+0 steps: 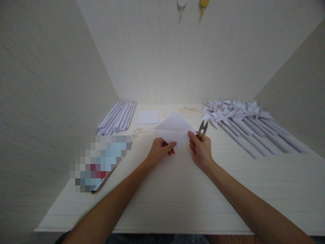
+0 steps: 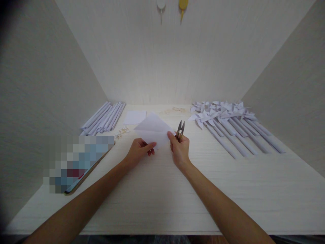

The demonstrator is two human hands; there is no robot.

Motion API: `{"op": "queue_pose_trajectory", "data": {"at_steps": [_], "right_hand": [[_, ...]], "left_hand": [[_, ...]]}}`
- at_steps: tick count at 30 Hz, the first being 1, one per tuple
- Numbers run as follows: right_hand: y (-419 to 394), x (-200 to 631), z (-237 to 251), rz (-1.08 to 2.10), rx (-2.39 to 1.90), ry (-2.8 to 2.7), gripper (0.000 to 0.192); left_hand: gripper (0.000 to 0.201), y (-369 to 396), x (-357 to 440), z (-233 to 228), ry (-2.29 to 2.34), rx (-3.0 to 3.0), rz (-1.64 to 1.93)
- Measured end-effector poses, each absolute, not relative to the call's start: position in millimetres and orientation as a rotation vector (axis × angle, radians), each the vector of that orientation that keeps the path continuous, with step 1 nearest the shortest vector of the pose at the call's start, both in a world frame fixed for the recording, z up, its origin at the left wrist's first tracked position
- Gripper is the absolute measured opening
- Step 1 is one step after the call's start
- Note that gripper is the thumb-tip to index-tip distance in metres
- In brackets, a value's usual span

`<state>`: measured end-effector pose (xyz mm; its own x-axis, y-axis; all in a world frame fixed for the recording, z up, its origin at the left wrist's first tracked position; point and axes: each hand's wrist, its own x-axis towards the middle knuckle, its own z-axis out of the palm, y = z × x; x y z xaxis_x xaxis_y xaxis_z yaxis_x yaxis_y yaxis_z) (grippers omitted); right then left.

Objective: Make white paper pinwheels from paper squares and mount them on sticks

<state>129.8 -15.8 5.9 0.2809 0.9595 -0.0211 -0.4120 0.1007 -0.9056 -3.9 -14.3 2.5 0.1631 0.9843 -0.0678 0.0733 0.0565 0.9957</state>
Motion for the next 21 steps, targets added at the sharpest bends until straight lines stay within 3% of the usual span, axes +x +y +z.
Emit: {"op": "queue_pose_trajectory", "data": {"at_steps": [13, 21], "right_hand": [[-8, 136, 2, 1.119, -1.003, -0.694, 0.023], [-13, 133, 2, 1.313, -0.906, -0.790, 0.033]], "left_hand": [[0.012, 22, 18, -2, 1.060, 1.030, 1.175], [0.018, 19, 14, -2, 0.987, 0.921, 1.209]]}}
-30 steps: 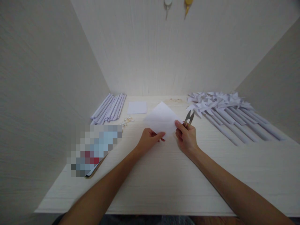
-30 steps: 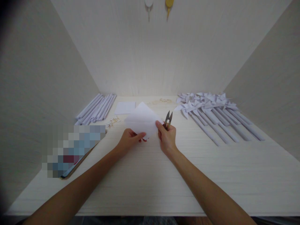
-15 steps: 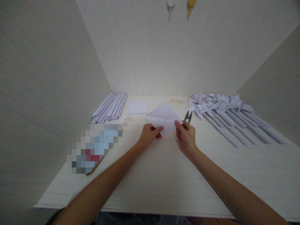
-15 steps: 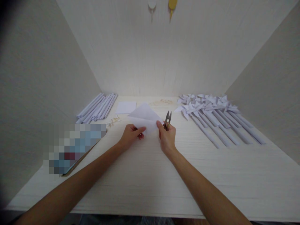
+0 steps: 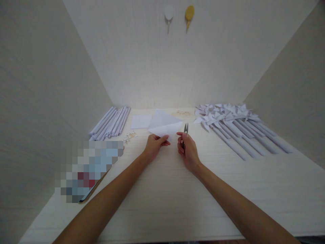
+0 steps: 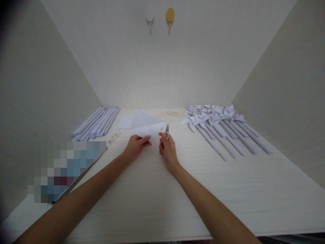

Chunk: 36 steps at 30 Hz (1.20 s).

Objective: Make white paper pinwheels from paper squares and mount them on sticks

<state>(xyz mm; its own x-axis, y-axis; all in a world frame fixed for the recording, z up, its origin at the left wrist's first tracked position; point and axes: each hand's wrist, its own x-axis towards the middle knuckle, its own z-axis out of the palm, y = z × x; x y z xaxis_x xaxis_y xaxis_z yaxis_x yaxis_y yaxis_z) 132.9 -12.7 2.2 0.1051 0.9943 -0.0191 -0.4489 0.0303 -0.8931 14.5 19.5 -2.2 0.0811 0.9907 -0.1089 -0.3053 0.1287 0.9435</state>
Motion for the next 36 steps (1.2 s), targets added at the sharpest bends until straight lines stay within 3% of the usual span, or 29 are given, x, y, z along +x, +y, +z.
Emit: {"op": "queue_pose_trajectory", "data": {"at_steps": [6, 22, 36], "right_hand": [[-14, 131, 1, 1.456, -0.898, -0.825, 0.038], [-19, 129, 0, 1.386, -1.037, -1.069, 0.035], [-23, 127, 1, 1.537, -0.943, -1.136, 0.037]], "left_hand": [[0.018, 20, 10, -2, 1.019, 0.874, 1.274], [0.019, 23, 10, 23, 1.106, 1.085, 1.285], [0.019, 18, 16, 28, 1.057, 1.012, 1.279]]}}
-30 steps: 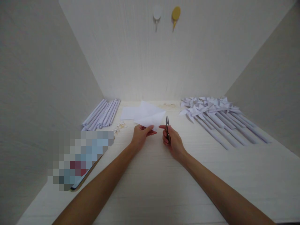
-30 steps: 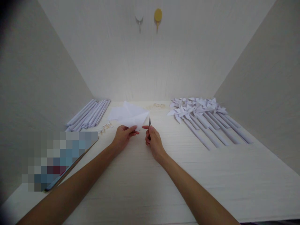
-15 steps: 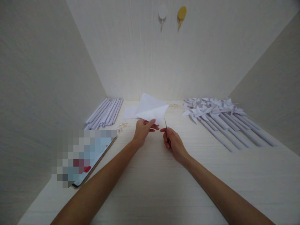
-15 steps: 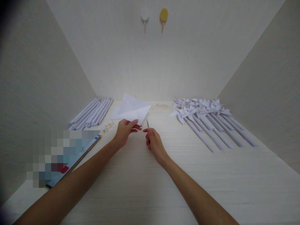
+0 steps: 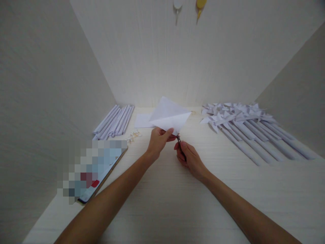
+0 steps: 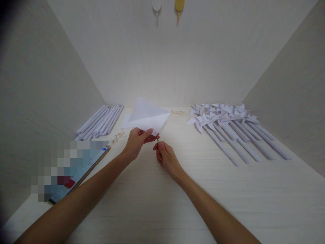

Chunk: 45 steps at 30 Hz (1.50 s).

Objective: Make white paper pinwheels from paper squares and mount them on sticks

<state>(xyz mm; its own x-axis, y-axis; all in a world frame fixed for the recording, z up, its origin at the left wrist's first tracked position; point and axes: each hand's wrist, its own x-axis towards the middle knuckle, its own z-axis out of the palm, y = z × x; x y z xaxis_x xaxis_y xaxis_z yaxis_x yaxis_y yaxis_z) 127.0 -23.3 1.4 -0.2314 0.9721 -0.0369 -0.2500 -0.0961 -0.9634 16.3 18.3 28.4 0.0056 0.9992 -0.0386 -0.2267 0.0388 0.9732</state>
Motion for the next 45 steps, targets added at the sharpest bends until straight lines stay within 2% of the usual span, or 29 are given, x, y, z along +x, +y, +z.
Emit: {"op": "queue_pose_trajectory", "data": {"at_steps": [14, 45], "right_hand": [[-24.1, 126.1, 2.2, 1.550, -0.965, -1.108, 0.035], [-23.6, 126.8, 0.7, 1.516, -0.979, -1.139, 0.033]], "left_hand": [[0.016, 14.2, 18.4, 30.5, 1.080, 1.038, 1.278], [0.025, 13.4, 19.7, 26.2, 1.065, 1.044, 1.290]]}}
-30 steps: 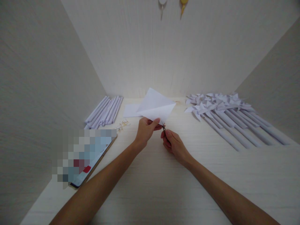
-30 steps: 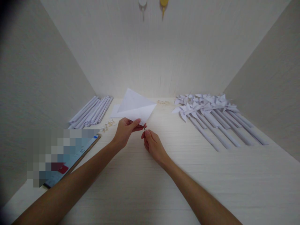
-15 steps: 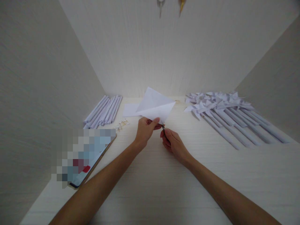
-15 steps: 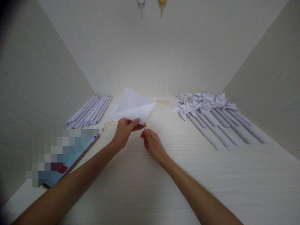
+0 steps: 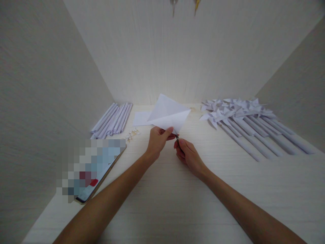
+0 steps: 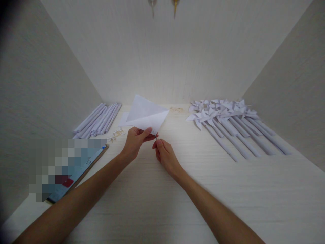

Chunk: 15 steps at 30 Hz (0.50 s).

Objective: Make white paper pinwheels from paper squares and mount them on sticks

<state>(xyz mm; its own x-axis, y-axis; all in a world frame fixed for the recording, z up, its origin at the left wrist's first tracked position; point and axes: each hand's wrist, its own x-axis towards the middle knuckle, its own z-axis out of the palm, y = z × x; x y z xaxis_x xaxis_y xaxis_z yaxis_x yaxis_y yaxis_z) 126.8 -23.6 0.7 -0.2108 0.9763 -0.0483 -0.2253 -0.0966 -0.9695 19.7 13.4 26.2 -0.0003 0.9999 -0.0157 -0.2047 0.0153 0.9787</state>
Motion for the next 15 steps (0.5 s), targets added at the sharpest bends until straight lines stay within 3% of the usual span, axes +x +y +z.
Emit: {"op": "queue_pose_trajectory", "data": {"at_steps": [15], "right_hand": [[-22.9, 126.3, 1.1, 1.529, -0.968, -1.126, 0.034]], "left_hand": [[0.025, 14.3, 19.4, 25.1, 1.064, 1.041, 1.298]]}}
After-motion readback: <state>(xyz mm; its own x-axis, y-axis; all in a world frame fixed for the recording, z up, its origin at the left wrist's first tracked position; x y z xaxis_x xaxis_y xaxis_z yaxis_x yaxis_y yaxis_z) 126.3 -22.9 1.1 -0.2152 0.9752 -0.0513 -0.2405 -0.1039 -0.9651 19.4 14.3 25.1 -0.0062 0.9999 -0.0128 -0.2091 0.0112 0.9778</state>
